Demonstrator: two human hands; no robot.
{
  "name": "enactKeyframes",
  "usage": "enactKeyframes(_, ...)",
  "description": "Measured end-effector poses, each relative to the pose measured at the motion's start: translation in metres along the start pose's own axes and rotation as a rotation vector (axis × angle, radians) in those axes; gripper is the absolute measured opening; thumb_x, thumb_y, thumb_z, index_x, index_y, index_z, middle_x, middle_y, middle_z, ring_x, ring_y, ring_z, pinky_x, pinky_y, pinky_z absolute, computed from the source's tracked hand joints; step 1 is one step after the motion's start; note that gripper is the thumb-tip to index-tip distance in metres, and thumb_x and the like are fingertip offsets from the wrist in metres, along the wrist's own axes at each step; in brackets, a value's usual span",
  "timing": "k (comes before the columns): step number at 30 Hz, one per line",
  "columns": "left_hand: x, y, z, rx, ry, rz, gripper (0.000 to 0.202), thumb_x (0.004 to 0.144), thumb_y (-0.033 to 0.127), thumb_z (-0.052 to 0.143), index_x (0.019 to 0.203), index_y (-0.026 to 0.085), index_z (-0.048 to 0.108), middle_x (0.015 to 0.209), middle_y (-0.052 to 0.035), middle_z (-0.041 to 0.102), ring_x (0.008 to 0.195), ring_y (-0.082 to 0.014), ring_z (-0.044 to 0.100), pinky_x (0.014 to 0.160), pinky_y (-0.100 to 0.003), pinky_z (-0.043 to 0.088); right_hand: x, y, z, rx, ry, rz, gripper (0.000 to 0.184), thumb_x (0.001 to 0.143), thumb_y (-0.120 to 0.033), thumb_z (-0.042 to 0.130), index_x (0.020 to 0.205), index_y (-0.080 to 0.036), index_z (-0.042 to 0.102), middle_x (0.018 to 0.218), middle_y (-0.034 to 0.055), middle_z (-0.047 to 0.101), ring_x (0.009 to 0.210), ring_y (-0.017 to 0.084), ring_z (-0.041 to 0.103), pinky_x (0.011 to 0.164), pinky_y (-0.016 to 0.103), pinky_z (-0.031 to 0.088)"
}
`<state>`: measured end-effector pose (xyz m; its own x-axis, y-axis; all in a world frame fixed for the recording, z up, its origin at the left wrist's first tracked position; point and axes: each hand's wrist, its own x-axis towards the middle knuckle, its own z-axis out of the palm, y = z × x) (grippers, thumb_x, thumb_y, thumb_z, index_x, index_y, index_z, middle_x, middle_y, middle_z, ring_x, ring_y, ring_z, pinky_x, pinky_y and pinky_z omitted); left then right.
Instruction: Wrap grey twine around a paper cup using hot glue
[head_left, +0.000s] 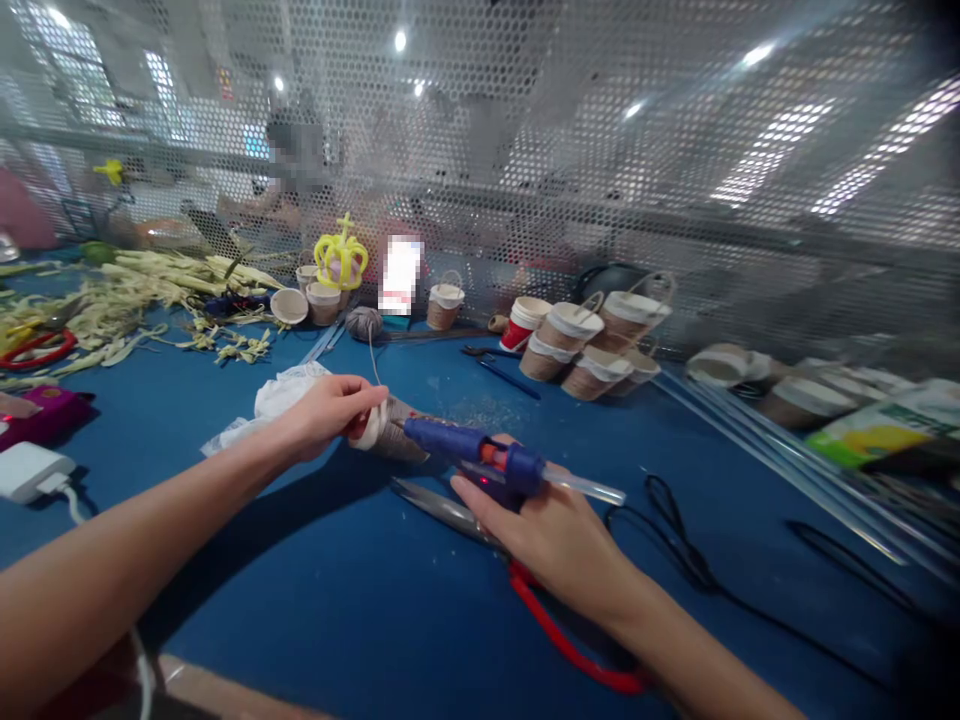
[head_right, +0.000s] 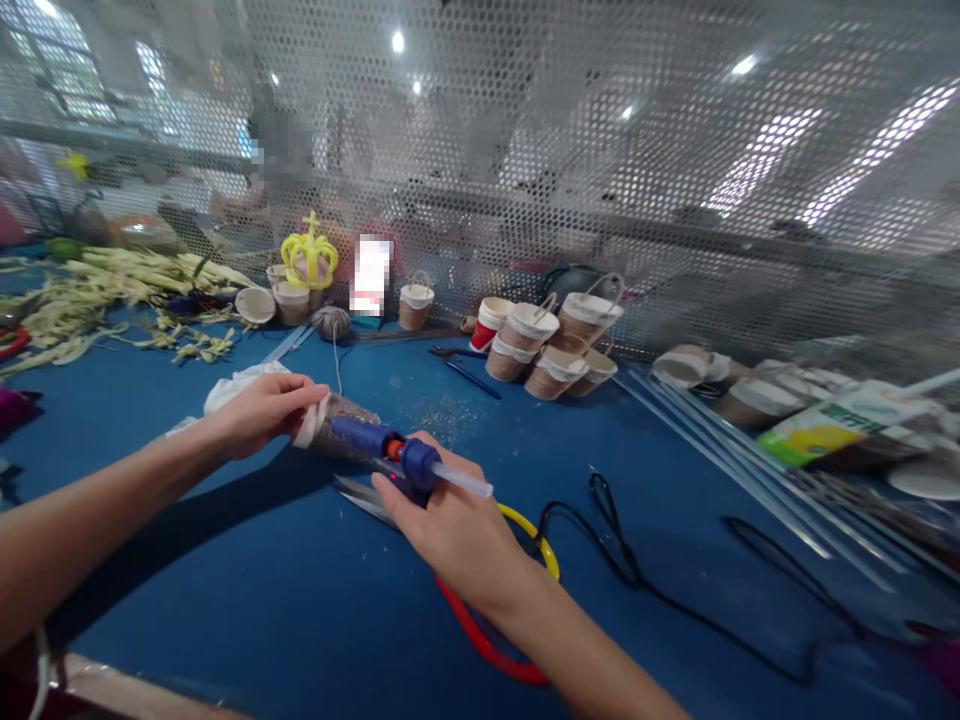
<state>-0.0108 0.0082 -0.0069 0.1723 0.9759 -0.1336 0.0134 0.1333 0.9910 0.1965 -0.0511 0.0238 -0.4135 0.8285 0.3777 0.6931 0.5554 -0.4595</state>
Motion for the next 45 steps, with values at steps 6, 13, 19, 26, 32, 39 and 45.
enactKeyframes(6,-0.0003,-0.0022,0.0005,0.008,-0.038,0.027,0.03,0.075,0.032,0.055,0.053,0.016,0.044,0.041,0.0061,0.043,0.035,-0.0044,0.038,0.039,-0.018,0.027,-0.0021,0.0014,0.0031,0.029,-0.007,-0.025,0.009,0.078,-0.021,0.048,0.075,-0.02,0.056,0.064,0.0021,0.059,0.054,0.014,0.056,0.05,0.025,0.046)
enactKeyframes(13,-0.0033,0.0026,0.0038,0.029,-0.01,0.008,0.029,0.074,0.03,0.055,0.053,0.015,0.044,0.041,0.0059,0.043,0.035,-0.004,0.037,0.038,-0.017,0.027,-0.0056,0.003,0.0071,0.008,-0.043,0.029,0.006,0.079,-0.025,0.05,0.075,-0.021,0.05,0.067,-0.0003,0.058,0.057,0.013,0.055,0.051,0.023,0.043)
enactKeyframes(19,-0.004,0.0039,0.004,0.033,0.0,0.002,0.03,0.074,0.032,0.055,0.052,0.015,0.044,0.04,0.0054,0.043,0.034,-0.0043,0.037,0.037,-0.017,0.027,-0.0045,-0.0024,0.0031,0.002,-0.112,0.058,0.006,0.08,-0.023,0.049,0.074,-0.02,0.049,0.068,-0.0004,0.058,0.058,0.013,0.055,0.053,0.023,0.042)
enactKeyframes(26,-0.0024,0.0016,0.0019,0.094,0.009,0.033,0.03,0.073,0.033,0.055,0.052,0.015,0.045,0.038,0.0053,0.043,0.034,-0.004,0.036,0.036,-0.016,0.025,-0.006,-0.0003,0.0032,-0.001,-0.127,0.035,0.005,0.08,-0.022,0.049,0.075,-0.02,0.051,0.068,-0.0008,0.059,0.058,0.012,0.055,0.052,0.021,0.04)
enactKeyframes(32,-0.0017,0.0005,0.0019,0.107,0.013,0.054,0.03,0.075,0.03,0.054,0.051,0.015,0.044,0.037,0.0052,0.043,0.034,-0.004,0.035,0.037,-0.017,0.024,-0.0061,-0.0004,0.0025,-0.024,-0.128,0.018,0.004,0.08,-0.021,0.048,0.076,-0.02,0.051,0.068,-0.0004,0.058,0.058,0.012,0.054,0.052,0.022,0.04)
enactKeyframes(39,-0.0032,0.0026,0.0033,0.122,0.024,0.053,0.031,0.076,0.028,0.053,0.05,0.015,0.044,0.036,0.0055,0.041,0.034,-0.004,0.035,0.038,-0.017,0.024,-0.0058,-0.0002,0.0023,-0.027,-0.134,-0.019,0.007,0.079,-0.018,0.047,0.073,-0.02,0.049,0.067,-0.0004,0.058,0.056,0.012,0.053,0.051,0.021,0.039)
enactKeyframes(45,-0.0044,0.0036,0.0037,0.15,0.002,0.075,0.029,0.076,0.029,0.052,0.051,0.015,0.044,0.039,0.0053,0.042,0.036,-0.0045,0.037,0.038,-0.017,0.026,-0.0051,0.0035,0.0042,-0.033,-0.081,0.011,0.009,0.08,-0.021,0.048,0.071,-0.021,0.048,0.064,-0.0012,0.056,0.055,0.012,0.053,0.052,0.022,0.04)
